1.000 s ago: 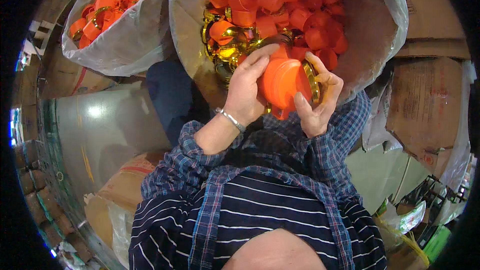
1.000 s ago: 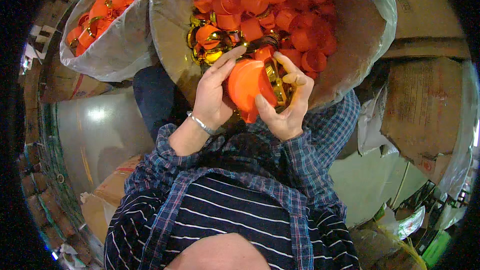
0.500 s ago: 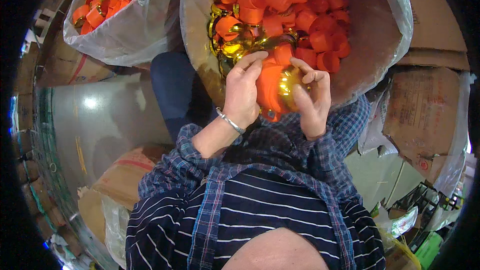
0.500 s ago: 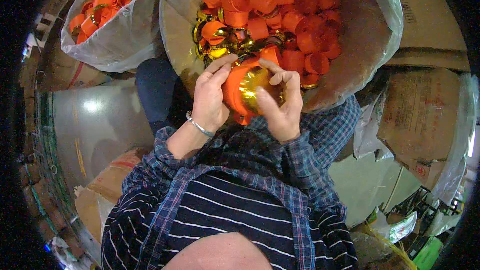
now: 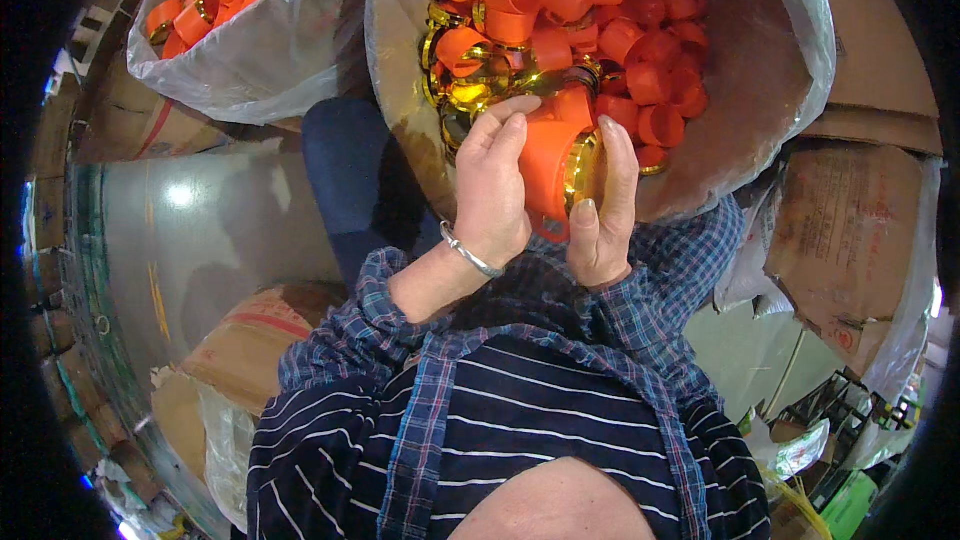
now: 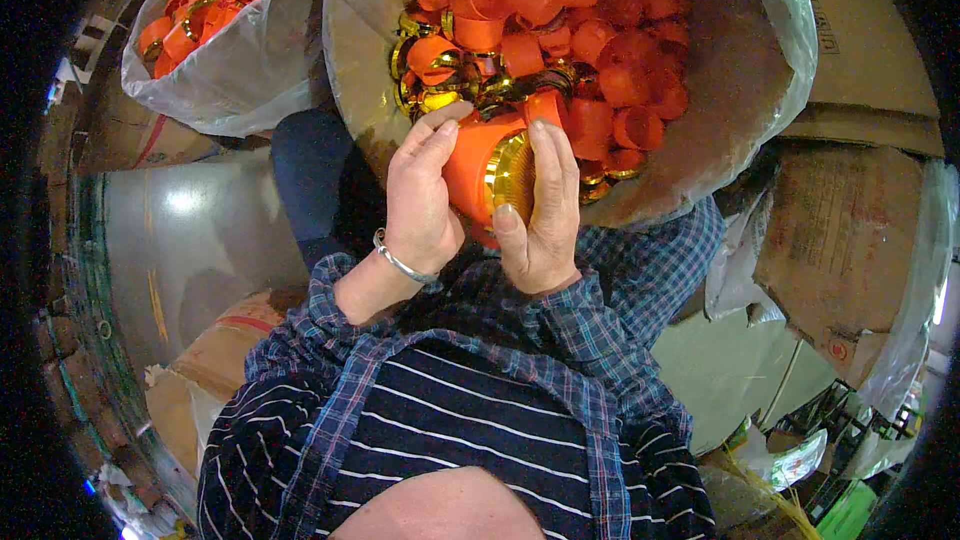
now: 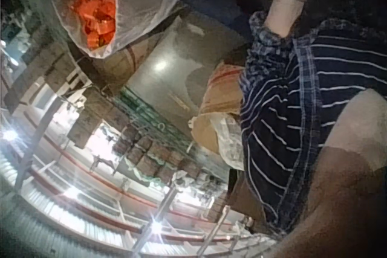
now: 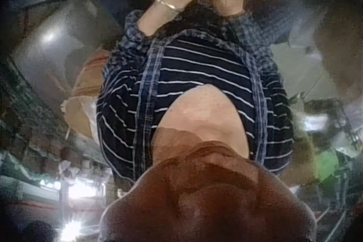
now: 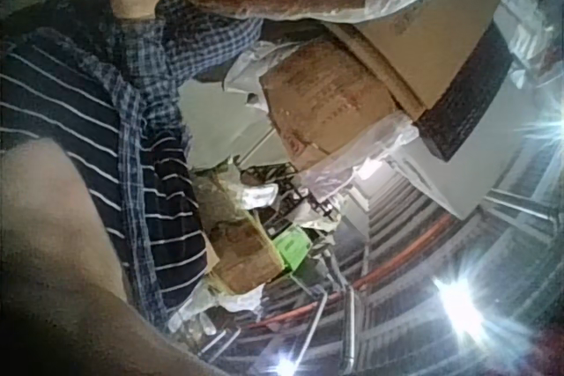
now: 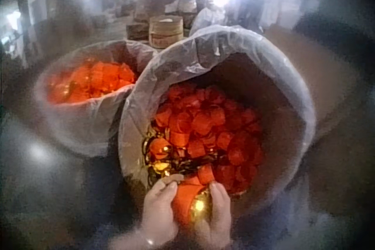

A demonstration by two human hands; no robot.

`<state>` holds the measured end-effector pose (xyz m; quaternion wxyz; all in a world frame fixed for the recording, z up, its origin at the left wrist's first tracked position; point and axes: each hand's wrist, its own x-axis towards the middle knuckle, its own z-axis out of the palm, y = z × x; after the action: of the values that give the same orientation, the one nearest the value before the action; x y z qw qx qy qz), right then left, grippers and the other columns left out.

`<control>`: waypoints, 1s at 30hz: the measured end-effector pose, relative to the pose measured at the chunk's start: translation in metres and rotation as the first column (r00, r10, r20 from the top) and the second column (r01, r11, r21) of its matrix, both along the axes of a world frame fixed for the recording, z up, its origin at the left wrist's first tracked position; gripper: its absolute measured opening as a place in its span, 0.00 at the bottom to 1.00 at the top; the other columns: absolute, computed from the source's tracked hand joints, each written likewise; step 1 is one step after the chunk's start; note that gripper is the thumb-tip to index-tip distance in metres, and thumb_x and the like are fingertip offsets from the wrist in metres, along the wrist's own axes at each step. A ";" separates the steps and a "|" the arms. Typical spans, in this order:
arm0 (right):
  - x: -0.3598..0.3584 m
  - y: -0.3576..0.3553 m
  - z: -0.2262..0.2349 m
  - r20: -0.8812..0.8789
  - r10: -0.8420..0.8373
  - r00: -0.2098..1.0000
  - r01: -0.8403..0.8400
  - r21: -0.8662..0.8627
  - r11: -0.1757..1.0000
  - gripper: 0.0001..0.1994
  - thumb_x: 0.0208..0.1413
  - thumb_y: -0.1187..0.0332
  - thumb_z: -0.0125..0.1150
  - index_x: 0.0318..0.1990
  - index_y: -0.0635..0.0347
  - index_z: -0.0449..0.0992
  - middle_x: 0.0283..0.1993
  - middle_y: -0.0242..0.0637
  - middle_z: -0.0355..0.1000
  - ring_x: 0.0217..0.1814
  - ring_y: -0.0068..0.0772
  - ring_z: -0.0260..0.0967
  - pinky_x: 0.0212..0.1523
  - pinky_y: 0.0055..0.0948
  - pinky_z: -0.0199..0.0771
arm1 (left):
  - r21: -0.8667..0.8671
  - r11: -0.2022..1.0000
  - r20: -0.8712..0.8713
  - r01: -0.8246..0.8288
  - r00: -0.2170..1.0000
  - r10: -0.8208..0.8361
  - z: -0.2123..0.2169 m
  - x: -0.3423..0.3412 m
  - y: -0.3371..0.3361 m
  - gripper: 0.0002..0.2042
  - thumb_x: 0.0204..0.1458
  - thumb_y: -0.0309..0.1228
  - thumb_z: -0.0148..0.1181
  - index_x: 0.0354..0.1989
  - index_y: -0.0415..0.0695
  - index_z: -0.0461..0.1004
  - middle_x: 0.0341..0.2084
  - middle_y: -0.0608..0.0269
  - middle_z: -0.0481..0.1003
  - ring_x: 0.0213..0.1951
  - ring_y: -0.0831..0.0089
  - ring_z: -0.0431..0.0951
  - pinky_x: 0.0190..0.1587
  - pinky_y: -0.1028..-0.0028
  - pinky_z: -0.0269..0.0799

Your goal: The person repeatedly picks orange plastic caps and gold metallic discs from a large bag, presses each cap onto a disc, and places the assembled units into a second bag. The process continues one at a time without visible inspection or tool use.

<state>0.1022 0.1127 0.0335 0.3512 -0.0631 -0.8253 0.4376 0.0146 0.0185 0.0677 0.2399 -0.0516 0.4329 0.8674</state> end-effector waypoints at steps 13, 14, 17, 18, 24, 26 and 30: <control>-0.005 -0.012 -0.015 0.007 0.027 1.000 -0.024 -0.299 0.954 0.37 0.64 0.45 0.45 0.69 0.67 0.53 0.69 0.50 0.54 0.72 0.46 0.52 0.71 0.39 0.49 | -0.345 0.935 -0.579 -0.080 0.802 -0.145 0.000 0.011 -0.006 0.13 0.67 0.29 0.45 0.51 0.36 0.73 0.46 0.60 0.76 0.48 0.76 0.74 0.54 0.75 0.68; -0.005 -0.008 -0.012 0.028 0.038 0.999 -0.026 -0.331 0.943 0.35 0.63 0.48 0.49 0.68 0.67 0.56 0.66 0.48 0.57 0.70 0.43 0.54 0.70 0.38 0.51 | -0.393 0.918 -0.581 -0.051 0.788 -0.205 0.000 0.008 -0.008 0.14 0.67 0.31 0.46 0.52 0.36 0.73 0.47 0.61 0.76 0.49 0.77 0.73 0.55 0.75 0.67; -0.001 0.014 0.001 0.168 0.188 0.968 -0.074 -0.521 0.851 0.30 0.60 0.53 0.56 0.62 0.67 0.65 0.60 0.44 0.66 0.63 0.36 0.62 0.66 0.33 0.58 | -0.444 0.872 -0.445 0.207 0.793 -0.415 -0.003 -0.004 -0.015 0.14 0.66 0.31 0.47 0.52 0.37 0.73 0.47 0.61 0.75 0.50 0.76 0.73 0.56 0.75 0.66; -0.001 0.021 0.004 0.159 0.221 0.962 -0.102 -0.540 0.835 0.25 0.58 0.58 0.58 0.57 0.68 0.71 0.53 0.40 0.71 0.57 0.33 0.68 0.62 0.30 0.62 | -0.332 0.871 -0.344 0.362 0.813 -0.469 -0.005 -0.008 -0.014 0.15 0.65 0.33 0.50 0.53 0.36 0.72 0.49 0.62 0.74 0.53 0.75 0.72 0.58 0.74 0.65; -0.010 0.031 0.009 0.114 0.118 0.987 0.046 -0.883 0.467 0.19 0.64 0.60 0.53 0.50 0.69 0.76 0.47 0.36 0.75 0.51 0.26 0.69 0.55 0.27 0.67 | -0.536 0.828 -0.611 0.164 0.601 -0.515 -0.012 -0.007 -0.018 0.41 0.44 0.42 0.75 0.64 0.35 0.60 0.52 0.53 0.72 0.55 0.66 0.72 0.59 0.68 0.67; -0.013 0.027 0.011 0.130 0.099 0.987 0.062 -0.859 0.508 0.18 0.66 0.61 0.51 0.49 0.69 0.76 0.47 0.37 0.75 0.50 0.26 0.70 0.54 0.27 0.68 | -0.688 0.697 -0.467 0.201 0.612 -0.638 -0.011 -0.004 -0.022 0.46 0.36 0.42 0.79 0.63 0.35 0.60 0.51 0.50 0.72 0.54 0.63 0.73 0.58 0.66 0.68; -0.010 0.029 0.021 0.273 0.107 0.956 -0.034 -0.259 0.965 0.17 0.67 0.63 0.46 0.47 0.69 0.76 0.47 0.43 0.76 0.48 0.34 0.73 0.50 0.31 0.71 | -0.781 0.581 -0.363 0.229 0.592 -0.720 -0.006 0.001 -0.026 0.36 0.33 0.38 0.76 0.51 0.36 0.65 0.41 0.42 0.76 0.46 0.48 0.78 0.49 0.60 0.74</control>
<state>0.0926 0.1412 0.0543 0.2018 -0.1398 -0.8067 0.5375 0.0156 -0.0072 0.0620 0.2794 0.2990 0.7597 0.5053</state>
